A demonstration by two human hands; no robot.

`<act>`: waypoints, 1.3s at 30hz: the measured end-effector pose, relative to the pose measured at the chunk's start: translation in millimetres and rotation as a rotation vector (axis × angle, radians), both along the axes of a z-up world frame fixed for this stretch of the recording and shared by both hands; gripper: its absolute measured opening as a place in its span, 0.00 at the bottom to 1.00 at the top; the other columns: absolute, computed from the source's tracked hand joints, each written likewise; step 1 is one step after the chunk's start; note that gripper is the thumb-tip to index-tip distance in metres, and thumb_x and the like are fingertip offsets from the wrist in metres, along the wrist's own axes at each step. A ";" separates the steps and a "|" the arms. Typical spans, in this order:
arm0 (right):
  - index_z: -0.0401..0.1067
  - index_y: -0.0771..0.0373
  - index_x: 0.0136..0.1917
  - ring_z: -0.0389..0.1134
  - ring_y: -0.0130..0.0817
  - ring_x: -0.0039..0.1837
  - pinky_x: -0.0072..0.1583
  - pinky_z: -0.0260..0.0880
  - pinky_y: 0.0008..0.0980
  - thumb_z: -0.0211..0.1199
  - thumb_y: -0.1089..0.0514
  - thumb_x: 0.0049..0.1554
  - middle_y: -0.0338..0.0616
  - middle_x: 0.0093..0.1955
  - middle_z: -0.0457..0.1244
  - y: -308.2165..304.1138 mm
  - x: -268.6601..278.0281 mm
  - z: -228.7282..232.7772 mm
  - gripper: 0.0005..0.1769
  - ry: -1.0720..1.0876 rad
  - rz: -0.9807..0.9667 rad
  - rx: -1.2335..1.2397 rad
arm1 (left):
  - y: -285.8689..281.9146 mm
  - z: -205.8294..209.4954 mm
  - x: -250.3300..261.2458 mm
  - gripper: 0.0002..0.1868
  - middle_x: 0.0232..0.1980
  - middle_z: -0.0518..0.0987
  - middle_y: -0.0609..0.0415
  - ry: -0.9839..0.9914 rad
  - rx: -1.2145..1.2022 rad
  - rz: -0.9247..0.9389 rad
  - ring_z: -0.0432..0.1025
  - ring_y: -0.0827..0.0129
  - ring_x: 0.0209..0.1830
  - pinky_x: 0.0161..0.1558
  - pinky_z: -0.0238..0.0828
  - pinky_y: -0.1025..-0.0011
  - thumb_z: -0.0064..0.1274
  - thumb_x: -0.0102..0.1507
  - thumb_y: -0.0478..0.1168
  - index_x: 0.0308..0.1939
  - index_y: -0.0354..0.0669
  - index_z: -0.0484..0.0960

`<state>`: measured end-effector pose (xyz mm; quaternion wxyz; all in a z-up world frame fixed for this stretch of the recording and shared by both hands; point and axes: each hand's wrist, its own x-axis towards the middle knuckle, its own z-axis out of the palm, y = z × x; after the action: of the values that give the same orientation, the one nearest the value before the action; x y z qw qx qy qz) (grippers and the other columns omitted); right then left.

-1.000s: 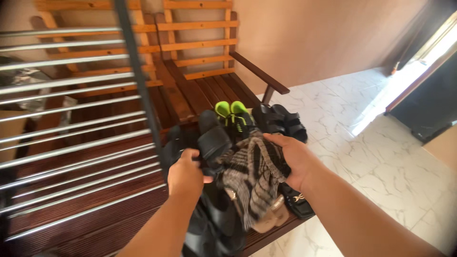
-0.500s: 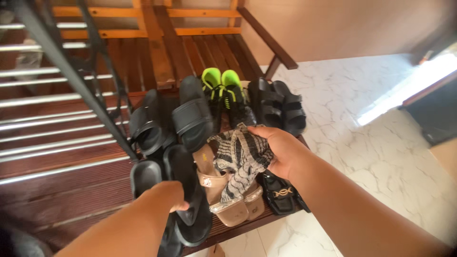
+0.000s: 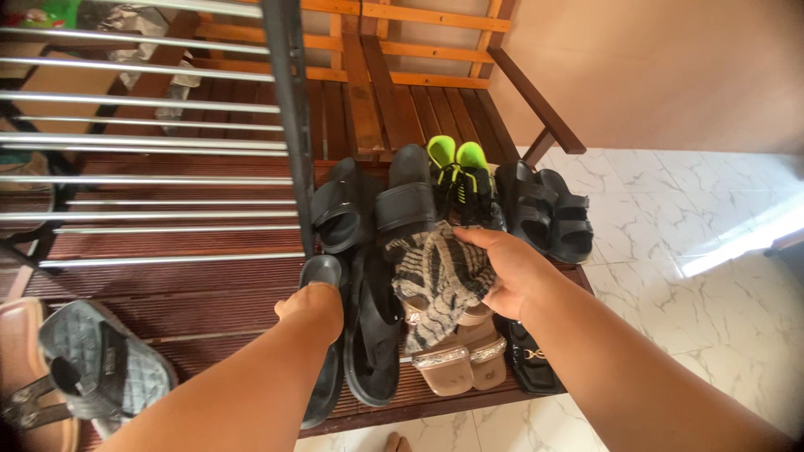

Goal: The person wipes several pairs of sandals and slippers with a patterned cloth, handling each item one at a time. The person wipes the soles, straps, and insoles, then places the cleaned footwear back on a metal shoe rack.

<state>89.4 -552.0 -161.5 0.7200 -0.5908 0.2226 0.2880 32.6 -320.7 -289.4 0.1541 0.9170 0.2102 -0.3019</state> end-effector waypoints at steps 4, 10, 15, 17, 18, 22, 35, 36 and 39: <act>0.74 0.63 0.52 0.73 0.35 0.48 0.53 0.74 0.38 0.59 0.55 0.61 0.43 0.49 0.71 10.7 -16.9 2.5 0.11 0.009 -0.105 -0.008 | 24.5 8.2 -17.1 0.19 0.56 0.83 0.51 -0.052 -0.012 0.079 0.76 0.56 0.61 0.62 0.67 0.60 0.57 0.62 0.33 0.57 0.50 0.85; 0.75 0.63 0.51 0.73 0.35 0.48 0.54 0.74 0.39 0.59 0.55 0.62 0.43 0.48 0.71 16.4 -33.8 5.2 0.10 -0.049 -0.225 0.049 | 58.0 42.5 -60.5 0.12 0.52 0.81 0.45 -0.446 -0.010 -0.120 0.76 0.51 0.54 0.59 0.64 0.51 0.48 0.66 0.39 0.51 0.41 0.80; 0.75 0.60 0.48 0.72 0.38 0.48 0.56 0.74 0.45 0.58 0.55 0.61 0.43 0.47 0.70 31.5 -45.8 33.6 0.08 -0.201 -0.316 0.146 | 76.3 93.7 -98.9 0.20 0.38 0.85 0.41 -0.803 -0.267 -0.123 0.78 0.47 0.45 0.59 0.61 0.51 0.48 0.67 0.52 0.50 0.38 0.73; 0.76 0.59 0.48 0.73 0.37 0.51 0.59 0.73 0.45 0.58 0.54 0.61 0.40 0.50 0.71 46.0 -53.3 58.1 0.09 -0.236 -0.386 0.146 | 79.2 120.4 -107.0 0.21 0.38 0.84 0.41 -1.002 -0.357 -0.079 0.78 0.45 0.42 0.49 0.70 0.53 0.51 0.65 0.53 0.48 0.38 0.74; 0.76 0.58 0.48 0.73 0.36 0.52 0.60 0.73 0.44 0.58 0.54 0.61 0.39 0.51 0.72 52.3 -58.3 74.5 0.09 -0.251 -0.424 0.146 | 79.8 133.9 -109.8 0.21 0.38 0.84 0.41 -1.053 -0.395 -0.037 0.78 0.44 0.41 0.46 0.71 0.53 0.51 0.65 0.54 0.49 0.39 0.75; 0.77 0.57 0.50 0.73 0.37 0.56 0.65 0.72 0.45 0.57 0.52 0.62 0.40 0.53 0.71 86.5 -88.8 144.2 0.11 -0.490 -0.302 0.270 | 88.6 181.1 -117.9 0.19 0.32 0.82 0.38 -1.257 -0.376 0.007 0.77 0.42 0.35 0.38 0.72 0.50 0.50 0.67 0.52 0.51 0.40 0.76; 0.73 0.70 0.54 0.75 0.45 0.58 0.65 0.74 0.49 0.62 0.61 0.60 0.52 0.53 0.71 138.1 -134.7 233.4 0.11 -0.949 -0.048 0.397 | 106.4 231.0 -116.0 0.21 0.39 0.82 0.37 -1.281 -0.559 -0.065 0.76 0.40 0.44 0.45 0.71 0.51 0.58 0.60 0.50 0.47 0.37 0.78; 0.74 0.69 0.55 0.75 0.43 0.59 0.65 0.73 0.48 0.63 0.63 0.59 0.51 0.54 0.72 144.5 -132.8 236.8 0.12 -0.985 0.000 0.291 | 104.3 232.2 -117.0 0.26 0.42 0.82 0.36 -1.351 -0.642 -0.125 0.76 0.41 0.47 0.47 0.72 0.53 0.62 0.56 0.48 0.51 0.34 0.75; 0.74 0.67 0.55 0.74 0.39 0.52 0.57 0.78 0.42 0.69 0.65 0.51 0.45 0.50 0.71 169.6 -122.0 239.2 0.17 -1.153 0.016 -0.061 | 95.6 240.3 -119.5 0.25 0.42 0.83 0.38 -1.258 -0.575 -0.189 0.76 0.42 0.49 0.51 0.70 0.54 0.64 0.54 0.41 0.51 0.35 0.76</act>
<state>-32.6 -382.4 77.7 0.7055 -0.6744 -0.2020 -0.0816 -86.9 -225.0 -49.0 0.4562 0.8550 -0.0878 0.2307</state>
